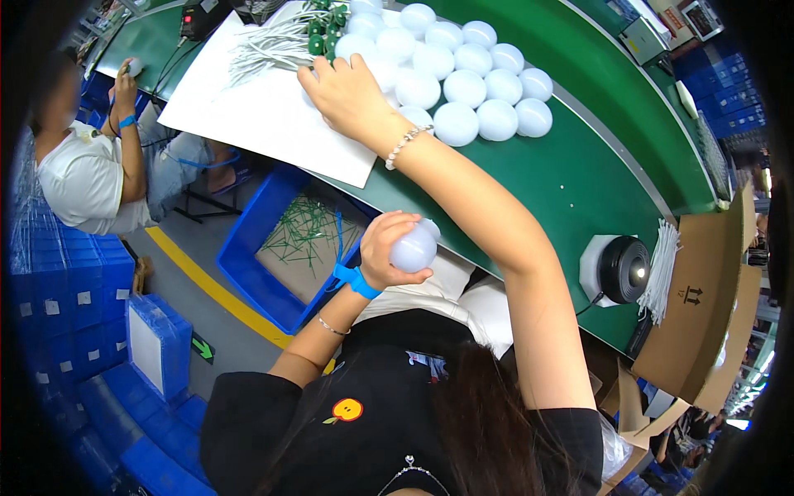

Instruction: The recorder is testing LED light bulbs by placing them on a testing fixture on a production assembly line.

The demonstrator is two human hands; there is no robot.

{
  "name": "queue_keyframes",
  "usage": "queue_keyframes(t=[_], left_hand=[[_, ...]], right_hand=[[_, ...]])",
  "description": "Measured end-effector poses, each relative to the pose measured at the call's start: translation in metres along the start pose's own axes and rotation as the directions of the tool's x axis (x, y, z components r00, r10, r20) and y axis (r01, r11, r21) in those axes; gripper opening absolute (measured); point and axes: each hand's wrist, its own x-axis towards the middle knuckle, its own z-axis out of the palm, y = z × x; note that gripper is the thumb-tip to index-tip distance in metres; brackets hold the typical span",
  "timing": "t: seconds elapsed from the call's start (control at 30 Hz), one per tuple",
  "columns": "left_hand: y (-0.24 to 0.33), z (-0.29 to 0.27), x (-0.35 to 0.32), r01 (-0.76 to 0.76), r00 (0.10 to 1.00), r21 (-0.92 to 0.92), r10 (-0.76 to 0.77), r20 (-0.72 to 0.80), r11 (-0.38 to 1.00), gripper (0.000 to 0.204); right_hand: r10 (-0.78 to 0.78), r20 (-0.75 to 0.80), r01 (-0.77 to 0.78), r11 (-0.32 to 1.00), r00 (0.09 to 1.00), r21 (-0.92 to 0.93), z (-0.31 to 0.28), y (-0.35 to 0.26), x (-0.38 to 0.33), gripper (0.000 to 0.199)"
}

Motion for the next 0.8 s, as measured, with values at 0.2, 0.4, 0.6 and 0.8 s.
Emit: queue_keyframes(t=[0.2, 0.4, 0.6, 0.8], left_hand=[[-0.011, -0.013, -0.001, 0.010, 1.000, 0.084, -0.009, -0.007, 0.996, 0.071], [-0.019, -0.012, 0.004, 0.001, 1.000, 0.057, 0.000, -0.018, 0.998, 0.071], [-0.022, -0.008, 0.002, 0.077, 0.991, -0.043, -0.081, -0.105, 0.996, 0.071], [0.013, -0.014, 0.031, 0.508, 0.810, -0.457, -0.586, -0.036, 0.730, 0.070]], right_hand=[[-0.049, 0.039, 0.056, 0.971, 0.998, -0.233, 0.027, 0.003, 0.007, 0.021], [0.018, 0.089, -0.001, 0.981, 0.996, -0.194, 0.021, 0.002, 0.007, 0.024], [-0.086, -0.021, 0.077, 0.959, 0.996, -0.272, 0.010, -0.001, 0.005, 0.026], [0.125, -0.029, -0.107, 0.934, 0.992, 0.341, -0.077, 0.008, -0.034, 0.022]])
